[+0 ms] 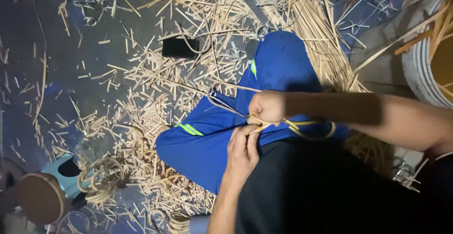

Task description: The recorder is peeling and shaping bamboo strips for furniture or basket weaving.

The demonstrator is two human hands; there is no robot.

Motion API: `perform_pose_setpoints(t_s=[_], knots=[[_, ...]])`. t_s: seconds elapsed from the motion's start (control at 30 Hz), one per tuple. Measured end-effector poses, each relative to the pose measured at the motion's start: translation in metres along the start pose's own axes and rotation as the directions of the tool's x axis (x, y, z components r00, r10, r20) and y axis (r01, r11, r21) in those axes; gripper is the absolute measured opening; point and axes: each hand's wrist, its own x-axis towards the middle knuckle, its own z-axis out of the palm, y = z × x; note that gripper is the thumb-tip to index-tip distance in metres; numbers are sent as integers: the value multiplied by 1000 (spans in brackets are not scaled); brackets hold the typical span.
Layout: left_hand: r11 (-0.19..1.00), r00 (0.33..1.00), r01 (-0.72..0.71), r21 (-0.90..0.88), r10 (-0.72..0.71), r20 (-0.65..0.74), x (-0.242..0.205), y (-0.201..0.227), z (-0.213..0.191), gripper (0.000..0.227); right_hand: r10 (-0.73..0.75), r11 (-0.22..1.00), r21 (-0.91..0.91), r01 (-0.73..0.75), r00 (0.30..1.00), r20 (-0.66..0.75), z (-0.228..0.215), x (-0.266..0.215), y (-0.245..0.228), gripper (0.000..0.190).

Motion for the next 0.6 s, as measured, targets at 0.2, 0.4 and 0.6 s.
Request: perform_pose_setpoints(t_s=[0.2,0.4,0.6], knots=[[995,1000,-3,97,0,28,5,3,0,19,116,993,-41,-112,984,136,-12,22,8,38],[991,993,59,118,-45,-113,5,-9,-3,12,-233,747,-623,233,969,83,-96,-32,23,52],[839,863,481,-256,-504,-28,-9,-41,12,13,259,614,-719,-326,943,-207,-99,-111,-23,48]])
